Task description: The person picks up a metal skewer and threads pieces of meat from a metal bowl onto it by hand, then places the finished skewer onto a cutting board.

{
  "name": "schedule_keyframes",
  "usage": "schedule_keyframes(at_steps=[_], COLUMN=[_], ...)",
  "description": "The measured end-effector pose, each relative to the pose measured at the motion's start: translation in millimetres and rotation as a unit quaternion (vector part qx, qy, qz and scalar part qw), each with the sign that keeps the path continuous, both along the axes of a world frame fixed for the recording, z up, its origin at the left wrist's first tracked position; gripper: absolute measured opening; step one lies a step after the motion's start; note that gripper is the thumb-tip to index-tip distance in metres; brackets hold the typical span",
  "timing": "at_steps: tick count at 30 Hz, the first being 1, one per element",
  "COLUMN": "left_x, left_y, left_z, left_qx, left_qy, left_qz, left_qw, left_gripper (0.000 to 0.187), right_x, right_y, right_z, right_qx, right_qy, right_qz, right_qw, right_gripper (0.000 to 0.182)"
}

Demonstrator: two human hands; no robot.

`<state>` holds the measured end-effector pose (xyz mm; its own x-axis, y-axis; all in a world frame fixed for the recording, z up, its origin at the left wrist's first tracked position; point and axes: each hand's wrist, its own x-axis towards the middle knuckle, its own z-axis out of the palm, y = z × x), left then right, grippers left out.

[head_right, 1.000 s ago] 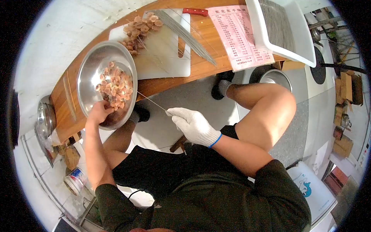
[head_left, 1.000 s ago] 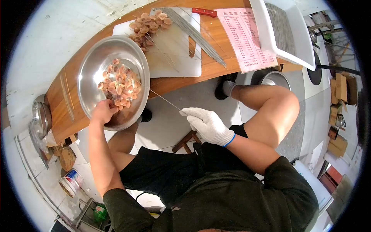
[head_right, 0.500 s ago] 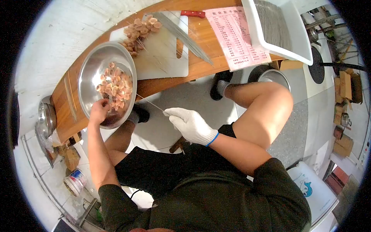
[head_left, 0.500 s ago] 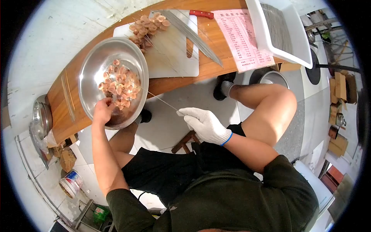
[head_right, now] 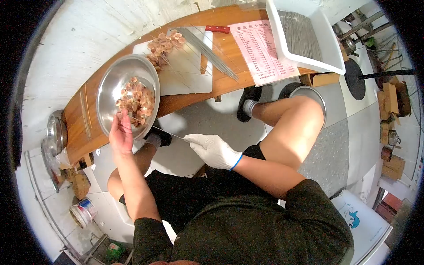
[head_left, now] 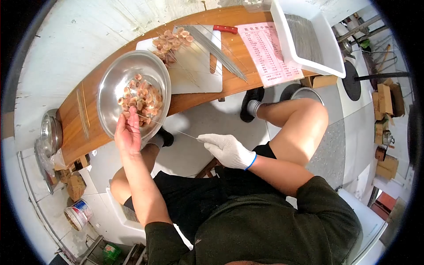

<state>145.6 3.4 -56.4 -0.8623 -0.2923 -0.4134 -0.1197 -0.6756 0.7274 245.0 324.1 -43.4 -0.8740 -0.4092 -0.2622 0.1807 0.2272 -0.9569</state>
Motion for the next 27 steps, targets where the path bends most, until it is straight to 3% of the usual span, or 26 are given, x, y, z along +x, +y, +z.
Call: schedule_keyframes(at_steps=[3, 6, 15, 27], left_x=[7.4, 14.3, 21.7, 24.5], left_y=[1.3, 4.1, 20.9, 25.8], left_z=[-4.6, 0.3, 7.2, 8.6], left_qx=[0.031, 0.072, 0.045, 0.067], left_qy=[0.032, 0.05, 0.027, 0.061], left_qz=[-0.015, -0.026, 0.035, 0.018], left_qw=[0.999, 0.996, 0.998, 0.996], left_gripper=[0.028, 0.03, 0.029, 0.028], right_x=[7.3, 9.0, 22.6, 25.5], right_y=[-1.9, 4.2, 8.5, 9.5], right_z=[-11.7, -0.9, 2.9, -4.5], right_qx=[0.003, 0.036, 0.027, 0.037], right_qy=[0.109, 0.096, 0.1, 0.144], right_qz=[-0.019, 0.011, 0.006, -0.004], right_qw=[0.994, 0.995, 0.995, 0.989], right_gripper=[0.031, 0.031, 0.032, 0.029])
